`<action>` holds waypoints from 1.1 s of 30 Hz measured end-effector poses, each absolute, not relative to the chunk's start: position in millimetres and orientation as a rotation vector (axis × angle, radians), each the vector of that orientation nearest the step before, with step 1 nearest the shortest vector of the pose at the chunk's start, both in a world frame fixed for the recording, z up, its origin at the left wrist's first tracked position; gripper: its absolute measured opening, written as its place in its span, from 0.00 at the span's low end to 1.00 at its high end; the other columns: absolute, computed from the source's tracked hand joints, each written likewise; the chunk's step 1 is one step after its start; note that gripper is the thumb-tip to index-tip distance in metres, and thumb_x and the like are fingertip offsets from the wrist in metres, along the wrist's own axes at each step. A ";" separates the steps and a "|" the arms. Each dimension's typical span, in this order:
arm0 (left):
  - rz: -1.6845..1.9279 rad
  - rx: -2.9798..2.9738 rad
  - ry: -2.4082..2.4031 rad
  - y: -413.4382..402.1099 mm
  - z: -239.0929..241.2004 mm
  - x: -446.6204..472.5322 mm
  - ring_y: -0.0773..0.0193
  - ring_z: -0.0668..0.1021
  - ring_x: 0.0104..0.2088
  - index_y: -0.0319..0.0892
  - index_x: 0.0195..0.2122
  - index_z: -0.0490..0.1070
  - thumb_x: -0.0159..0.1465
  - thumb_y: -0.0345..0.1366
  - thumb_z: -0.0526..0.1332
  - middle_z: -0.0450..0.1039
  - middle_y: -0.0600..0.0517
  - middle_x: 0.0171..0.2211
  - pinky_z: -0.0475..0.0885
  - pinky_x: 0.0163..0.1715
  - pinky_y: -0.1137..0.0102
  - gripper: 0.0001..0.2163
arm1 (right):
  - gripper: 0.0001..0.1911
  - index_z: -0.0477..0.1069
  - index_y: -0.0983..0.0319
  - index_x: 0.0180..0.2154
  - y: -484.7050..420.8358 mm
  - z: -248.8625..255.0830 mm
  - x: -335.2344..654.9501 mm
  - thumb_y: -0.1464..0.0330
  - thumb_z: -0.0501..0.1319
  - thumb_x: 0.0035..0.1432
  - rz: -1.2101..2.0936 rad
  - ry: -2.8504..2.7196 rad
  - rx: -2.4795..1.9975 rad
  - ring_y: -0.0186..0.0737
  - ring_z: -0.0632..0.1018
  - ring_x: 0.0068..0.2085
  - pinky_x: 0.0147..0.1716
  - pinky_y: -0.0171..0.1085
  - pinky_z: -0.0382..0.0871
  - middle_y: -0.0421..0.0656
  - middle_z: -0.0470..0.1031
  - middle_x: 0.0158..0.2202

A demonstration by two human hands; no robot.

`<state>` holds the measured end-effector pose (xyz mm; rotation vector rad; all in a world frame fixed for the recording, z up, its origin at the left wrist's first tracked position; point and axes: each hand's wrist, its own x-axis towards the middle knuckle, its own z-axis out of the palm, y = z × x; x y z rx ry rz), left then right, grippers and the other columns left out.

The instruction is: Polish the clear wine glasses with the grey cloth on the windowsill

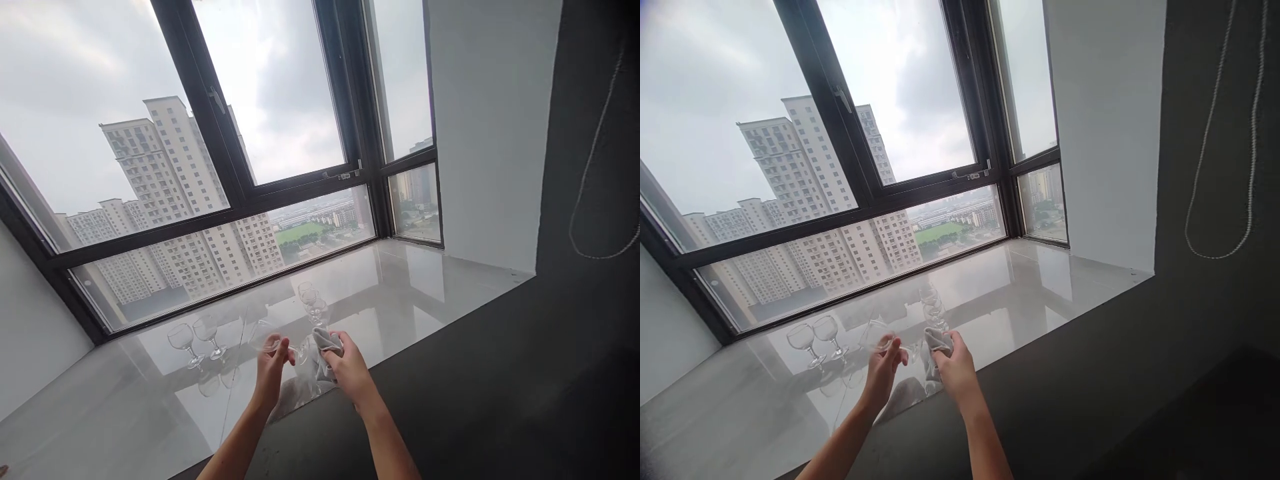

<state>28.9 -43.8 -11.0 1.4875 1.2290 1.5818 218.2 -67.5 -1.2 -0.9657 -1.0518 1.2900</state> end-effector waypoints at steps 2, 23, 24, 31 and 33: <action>1.529 1.390 1.158 -48.1 -6.9 38.3 0.68 0.72 0.23 0.43 0.35 0.63 0.58 0.56 0.64 0.67 0.59 0.20 0.69 0.31 0.71 0.20 | 0.19 0.70 0.60 0.42 -69.5 0.9 216.5 0.62 0.66 0.47 1.368 -1.047 -0.908 0.36 0.67 0.28 0.28 0.35 0.58 0.38 0.72 0.27; 1.245 1.751 1.874 85.7 -15.0 31.5 0.63 0.78 0.27 0.41 0.36 0.72 0.61 0.40 0.61 0.75 0.53 0.24 0.65 0.29 0.71 0.08 | 0.12 0.67 0.60 0.32 -75.3 11.2 257.1 0.59 0.64 0.51 1.364 -0.806 -0.745 0.34 0.64 0.30 0.29 0.33 0.56 0.38 0.66 0.30; 1.240 1.754 1.886 86.3 -15.6 31.2 0.63 0.77 0.27 0.41 0.36 0.72 0.61 0.40 0.60 0.75 0.52 0.24 0.65 0.29 0.71 0.08 | 0.12 0.67 0.60 0.32 -75.6 11.4 258.2 0.59 0.64 0.51 1.365 -0.805 -0.744 0.34 0.64 0.31 0.30 0.33 0.56 0.38 0.66 0.30; 1.166 1.849 2.041 63.2 -15.2 -2.0 0.61 0.77 0.28 0.42 0.41 0.71 0.58 0.43 0.63 0.74 0.54 0.27 0.64 0.30 0.71 0.13 | 0.13 0.70 0.59 0.36 -77.2 10.1 267.6 0.58 0.65 0.51 1.395 -0.778 -0.727 0.36 0.66 0.33 0.32 0.33 0.59 0.39 0.69 0.32; 1.111 1.925 2.151 49.1 -12.4 -24.7 0.62 0.76 0.29 0.44 0.41 0.70 0.61 0.41 0.61 0.74 0.54 0.28 0.63 0.31 0.71 0.10 | 0.14 0.71 0.59 0.37 -77.2 7.5 269.3 0.58 0.65 0.52 1.401 -0.771 -0.724 0.36 0.67 0.35 0.33 0.32 0.60 0.39 0.69 0.33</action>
